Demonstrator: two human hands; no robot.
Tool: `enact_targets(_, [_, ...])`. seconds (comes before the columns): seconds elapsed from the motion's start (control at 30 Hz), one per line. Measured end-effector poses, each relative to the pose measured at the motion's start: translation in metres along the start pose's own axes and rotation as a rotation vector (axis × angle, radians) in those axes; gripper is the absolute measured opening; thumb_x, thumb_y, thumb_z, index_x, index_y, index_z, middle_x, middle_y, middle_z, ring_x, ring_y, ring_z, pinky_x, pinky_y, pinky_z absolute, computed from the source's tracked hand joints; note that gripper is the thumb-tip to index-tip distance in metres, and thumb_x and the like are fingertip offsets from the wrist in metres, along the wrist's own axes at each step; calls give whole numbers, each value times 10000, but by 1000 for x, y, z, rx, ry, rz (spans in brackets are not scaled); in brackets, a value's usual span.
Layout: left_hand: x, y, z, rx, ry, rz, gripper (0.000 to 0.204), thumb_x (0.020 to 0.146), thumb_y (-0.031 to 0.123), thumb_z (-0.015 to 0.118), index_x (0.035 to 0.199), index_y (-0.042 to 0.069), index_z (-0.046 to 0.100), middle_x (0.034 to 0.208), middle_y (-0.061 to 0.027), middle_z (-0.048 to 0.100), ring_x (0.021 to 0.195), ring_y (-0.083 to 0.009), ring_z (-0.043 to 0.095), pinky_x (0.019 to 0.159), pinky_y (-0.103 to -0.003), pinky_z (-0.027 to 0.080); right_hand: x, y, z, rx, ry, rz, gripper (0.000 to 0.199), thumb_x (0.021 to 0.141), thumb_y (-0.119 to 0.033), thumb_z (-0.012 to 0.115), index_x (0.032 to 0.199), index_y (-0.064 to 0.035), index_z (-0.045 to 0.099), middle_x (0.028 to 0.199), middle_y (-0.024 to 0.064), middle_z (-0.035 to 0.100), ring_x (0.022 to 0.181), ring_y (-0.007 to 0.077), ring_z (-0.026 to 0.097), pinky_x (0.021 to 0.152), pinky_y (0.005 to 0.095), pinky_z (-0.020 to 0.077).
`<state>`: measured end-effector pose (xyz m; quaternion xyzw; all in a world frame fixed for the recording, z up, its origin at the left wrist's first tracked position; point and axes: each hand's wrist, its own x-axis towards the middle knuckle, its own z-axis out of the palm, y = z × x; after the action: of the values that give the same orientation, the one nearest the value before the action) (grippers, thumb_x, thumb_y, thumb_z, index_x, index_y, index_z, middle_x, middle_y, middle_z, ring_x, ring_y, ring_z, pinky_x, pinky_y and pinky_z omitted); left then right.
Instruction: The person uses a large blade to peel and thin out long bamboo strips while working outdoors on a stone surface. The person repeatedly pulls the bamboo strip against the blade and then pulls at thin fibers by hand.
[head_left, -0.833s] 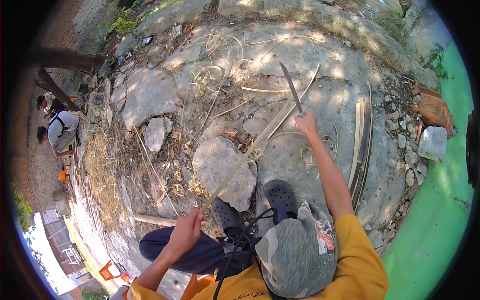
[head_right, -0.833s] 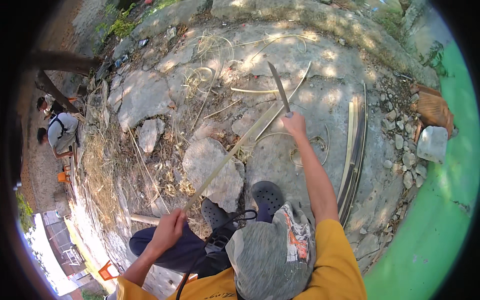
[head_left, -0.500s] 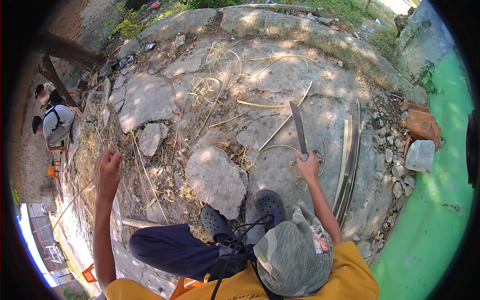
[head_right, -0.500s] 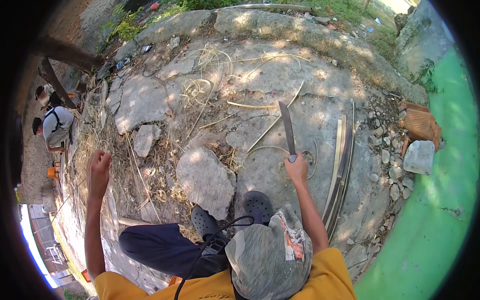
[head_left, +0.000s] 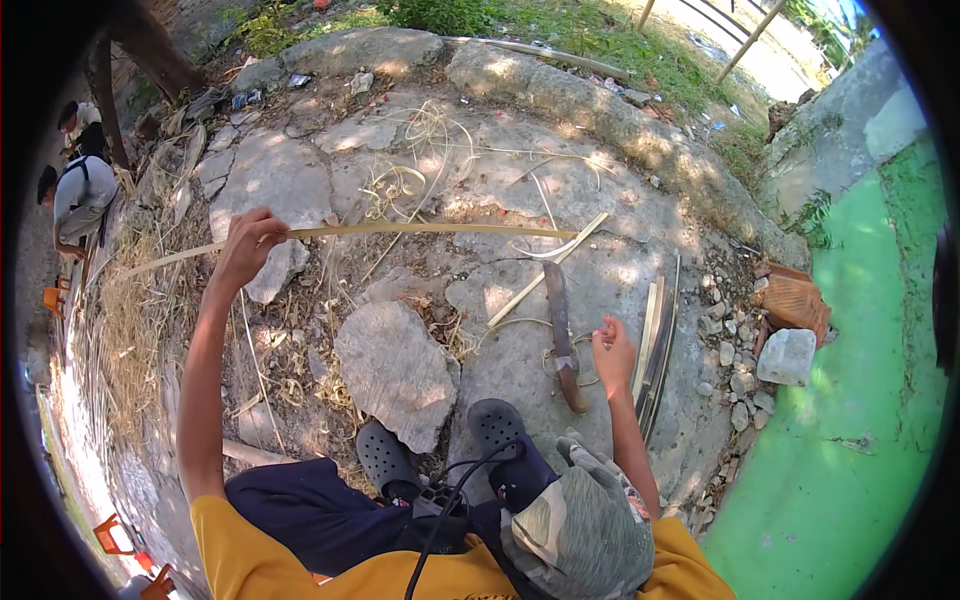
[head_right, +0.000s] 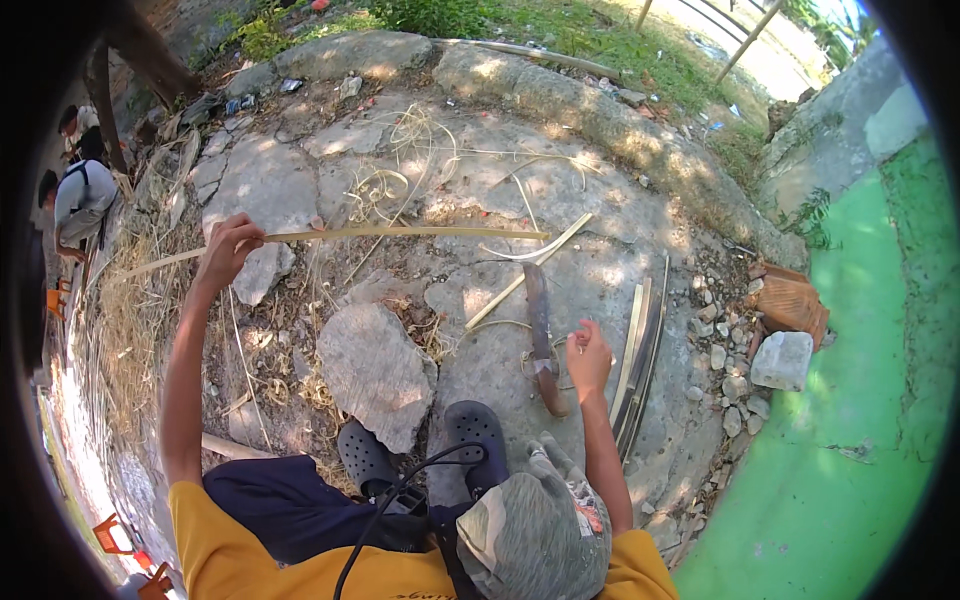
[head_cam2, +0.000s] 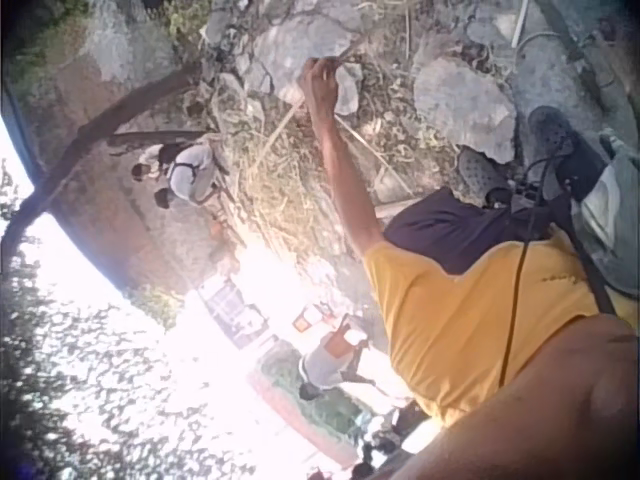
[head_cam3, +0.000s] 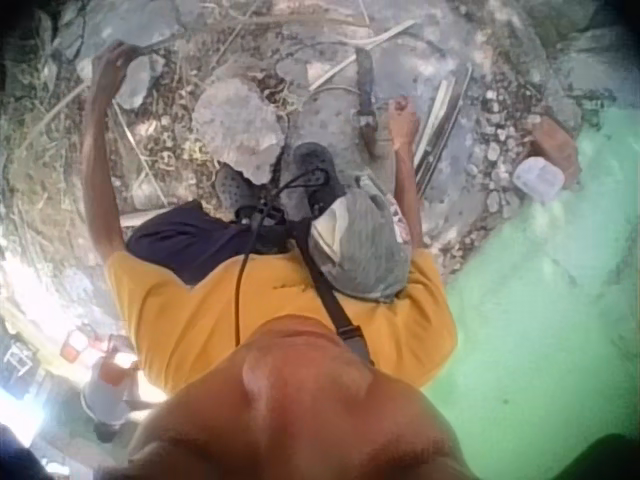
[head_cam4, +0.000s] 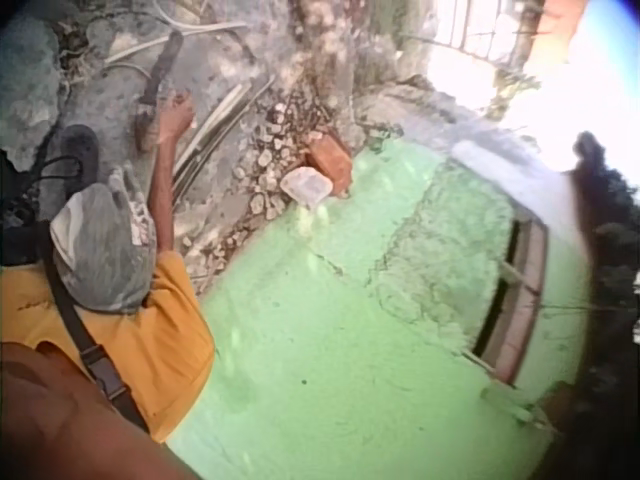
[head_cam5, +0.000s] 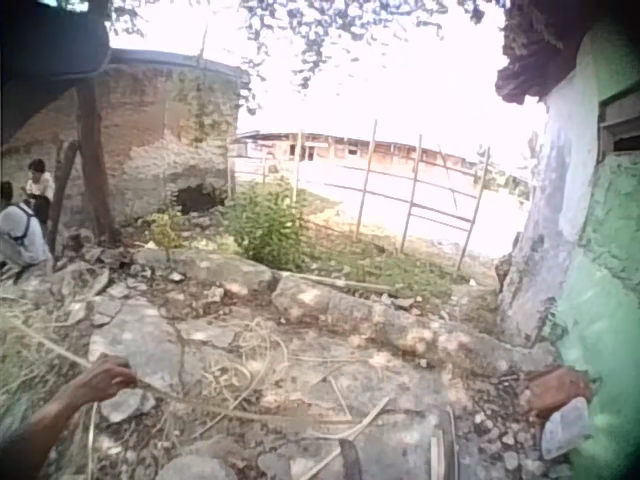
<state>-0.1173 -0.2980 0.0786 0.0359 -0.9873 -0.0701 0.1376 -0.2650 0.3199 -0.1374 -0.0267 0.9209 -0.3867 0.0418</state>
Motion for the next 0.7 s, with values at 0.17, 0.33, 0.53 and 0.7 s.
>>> enact_targets(0.17, [14,-4,12,-308,-161,38,105,879,13,712,981,-13,710,912,-112,608,882,-303,609,786,-393,482,54,-64,-55,100,132,-163,384,933,-107,664,1313,-67,632,1124,165,745,988,252,735,846,384,574])
enact_targets(0.33, [22,2,19,-352,-167,19,89,879,24,713,964,-1,723,937,-112,632,897,-306,635,803,-401,490,56,-74,-73,600,-54,31,338,1037,-216,580,1314,-33,640,1185,123,730,1073,212,700,926,341,541])
enact_targets(0.53, [19,-5,20,-339,-215,24,90,890,49,719,970,9,727,939,-94,622,920,-287,630,825,-392,491,22,-148,-102,409,-720,-120,344,1061,-239,579,1307,-9,645,1160,120,737,1060,183,697,935,313,529])
enact_targets(0.7, [17,-15,31,-398,-176,1,93,881,59,729,961,13,735,936,-100,628,925,-288,637,824,-394,494,-5,-137,-94,273,-649,-124,278,1066,-179,569,1223,19,685,1010,101,755,927,161,714,837,281,537])
